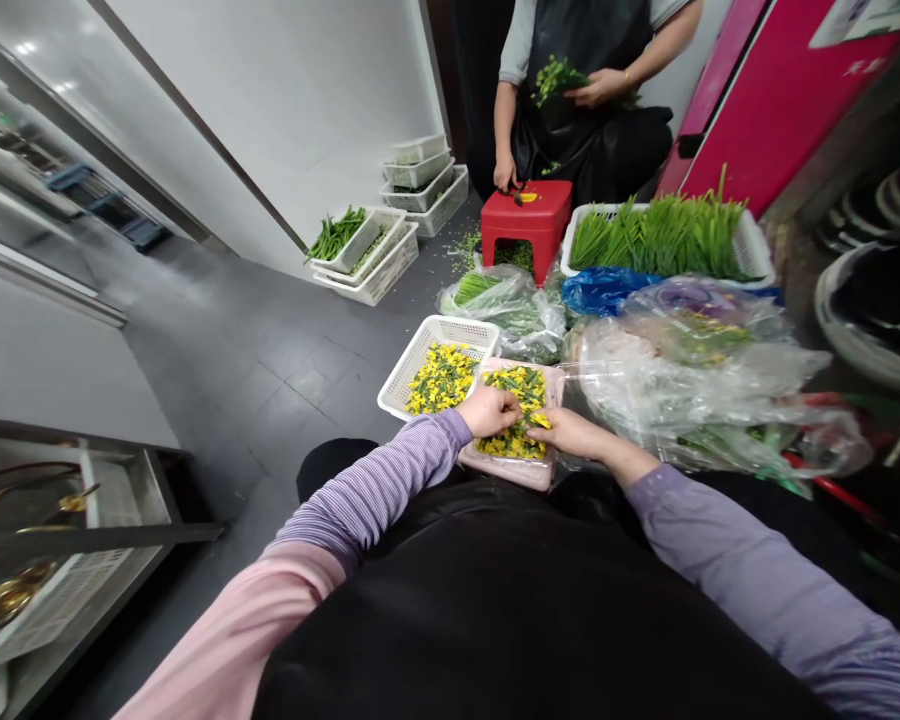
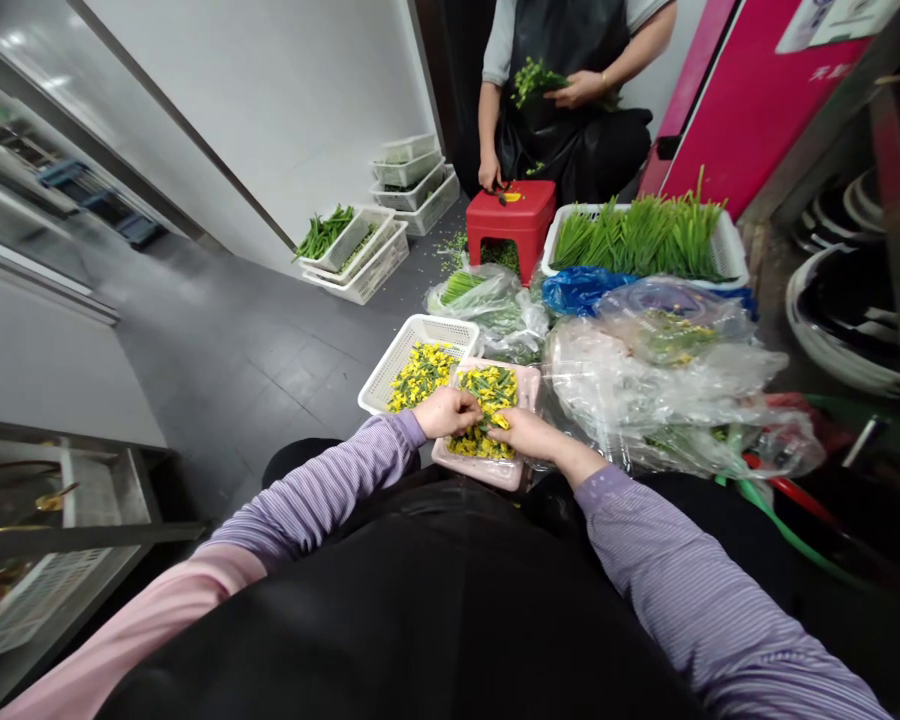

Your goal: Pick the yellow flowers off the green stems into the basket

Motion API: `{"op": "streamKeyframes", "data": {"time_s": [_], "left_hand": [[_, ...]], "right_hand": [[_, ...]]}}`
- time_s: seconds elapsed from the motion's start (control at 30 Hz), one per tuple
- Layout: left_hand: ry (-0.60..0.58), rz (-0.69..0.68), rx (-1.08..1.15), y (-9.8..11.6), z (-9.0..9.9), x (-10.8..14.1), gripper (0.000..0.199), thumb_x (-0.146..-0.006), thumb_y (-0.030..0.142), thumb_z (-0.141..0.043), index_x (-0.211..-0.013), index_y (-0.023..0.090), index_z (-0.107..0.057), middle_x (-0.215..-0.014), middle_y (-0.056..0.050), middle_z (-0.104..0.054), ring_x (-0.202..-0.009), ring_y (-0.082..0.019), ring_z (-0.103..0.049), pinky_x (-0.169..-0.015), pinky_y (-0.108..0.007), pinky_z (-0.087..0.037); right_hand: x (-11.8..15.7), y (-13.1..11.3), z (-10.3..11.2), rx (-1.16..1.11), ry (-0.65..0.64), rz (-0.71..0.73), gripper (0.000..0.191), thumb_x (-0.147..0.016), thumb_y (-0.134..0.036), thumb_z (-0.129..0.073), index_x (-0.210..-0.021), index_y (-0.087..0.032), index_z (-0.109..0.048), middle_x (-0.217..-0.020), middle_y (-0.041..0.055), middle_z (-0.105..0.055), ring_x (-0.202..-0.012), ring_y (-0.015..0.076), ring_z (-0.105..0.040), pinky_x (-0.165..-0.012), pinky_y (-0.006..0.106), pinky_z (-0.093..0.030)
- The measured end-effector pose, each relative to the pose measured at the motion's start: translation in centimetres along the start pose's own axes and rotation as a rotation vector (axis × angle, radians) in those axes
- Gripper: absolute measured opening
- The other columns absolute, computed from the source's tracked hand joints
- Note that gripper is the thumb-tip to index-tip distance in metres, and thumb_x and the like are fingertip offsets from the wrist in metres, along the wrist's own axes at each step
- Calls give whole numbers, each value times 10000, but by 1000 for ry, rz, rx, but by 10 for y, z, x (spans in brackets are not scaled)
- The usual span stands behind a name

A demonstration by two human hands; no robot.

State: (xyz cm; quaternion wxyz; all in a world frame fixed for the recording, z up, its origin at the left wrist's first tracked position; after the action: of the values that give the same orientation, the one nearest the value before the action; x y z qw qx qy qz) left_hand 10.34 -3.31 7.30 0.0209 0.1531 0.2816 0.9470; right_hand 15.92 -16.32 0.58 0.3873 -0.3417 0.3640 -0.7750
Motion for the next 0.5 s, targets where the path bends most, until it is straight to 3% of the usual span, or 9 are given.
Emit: {"op": "streamKeyframes", "data": {"time_s": [0.13, 0.27, 0.37, 0.5], "left_hand": [[-23, -146, -119, 4, 1, 0, 161, -717, 200, -470, -705, 131, -615, -615, 13, -560, -541, -60, -439, -561, -162, -345], [-204, -181, -115, 8, -1, -1, 121, -647, 157, -492, -634, 125, -608, -517, 41, -496, -478, -47, -374, -496, -159, -305], [-299, -154, -62, 5, -5, -6, 124, -644, 168, -498, -605, 121, -607, -482, 49, -472, -458, -45, -372, -478, -159, -300], [-184, 44, -107, -21, -13, -18, 247, -745, 285, -447, -695, 136, -638, -582, 9, -558, -546, -76, -483, -543, -168, -359]], "right_hand": [[1, -2, -1, 71, -14, 51, 122, -696, -286, -542, -703, -177, -597, -694, 19, -618, -672, 172, -537, -624, 259, -391], [4, -6, -7, 145, -47, 147, 95, -686, -240, -560, -737, -178, -610, -799, 60, -625, -766, 192, -545, -719, 276, -394], [6, -9, -9, 137, -65, 199, 80, -673, -215, -567, -731, -186, -614, -811, 64, -615, -786, 196, -539, -740, 283, -395], [6, -6, 7, 17, 96, 67, 45, -632, -226, -602, -627, -187, -581, -691, 38, -591, -680, 173, -519, -653, 273, -399]]}}
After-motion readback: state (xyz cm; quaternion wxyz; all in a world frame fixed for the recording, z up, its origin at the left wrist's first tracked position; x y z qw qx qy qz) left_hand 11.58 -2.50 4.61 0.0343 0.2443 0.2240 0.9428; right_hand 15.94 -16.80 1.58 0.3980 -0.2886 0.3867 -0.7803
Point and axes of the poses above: each hand's wrist, its own x-axis away from the middle knuckle, its own z-axis out of the back of the hand, y = z × x, the point moved 3 cm from there along -x, towards the middle knuckle
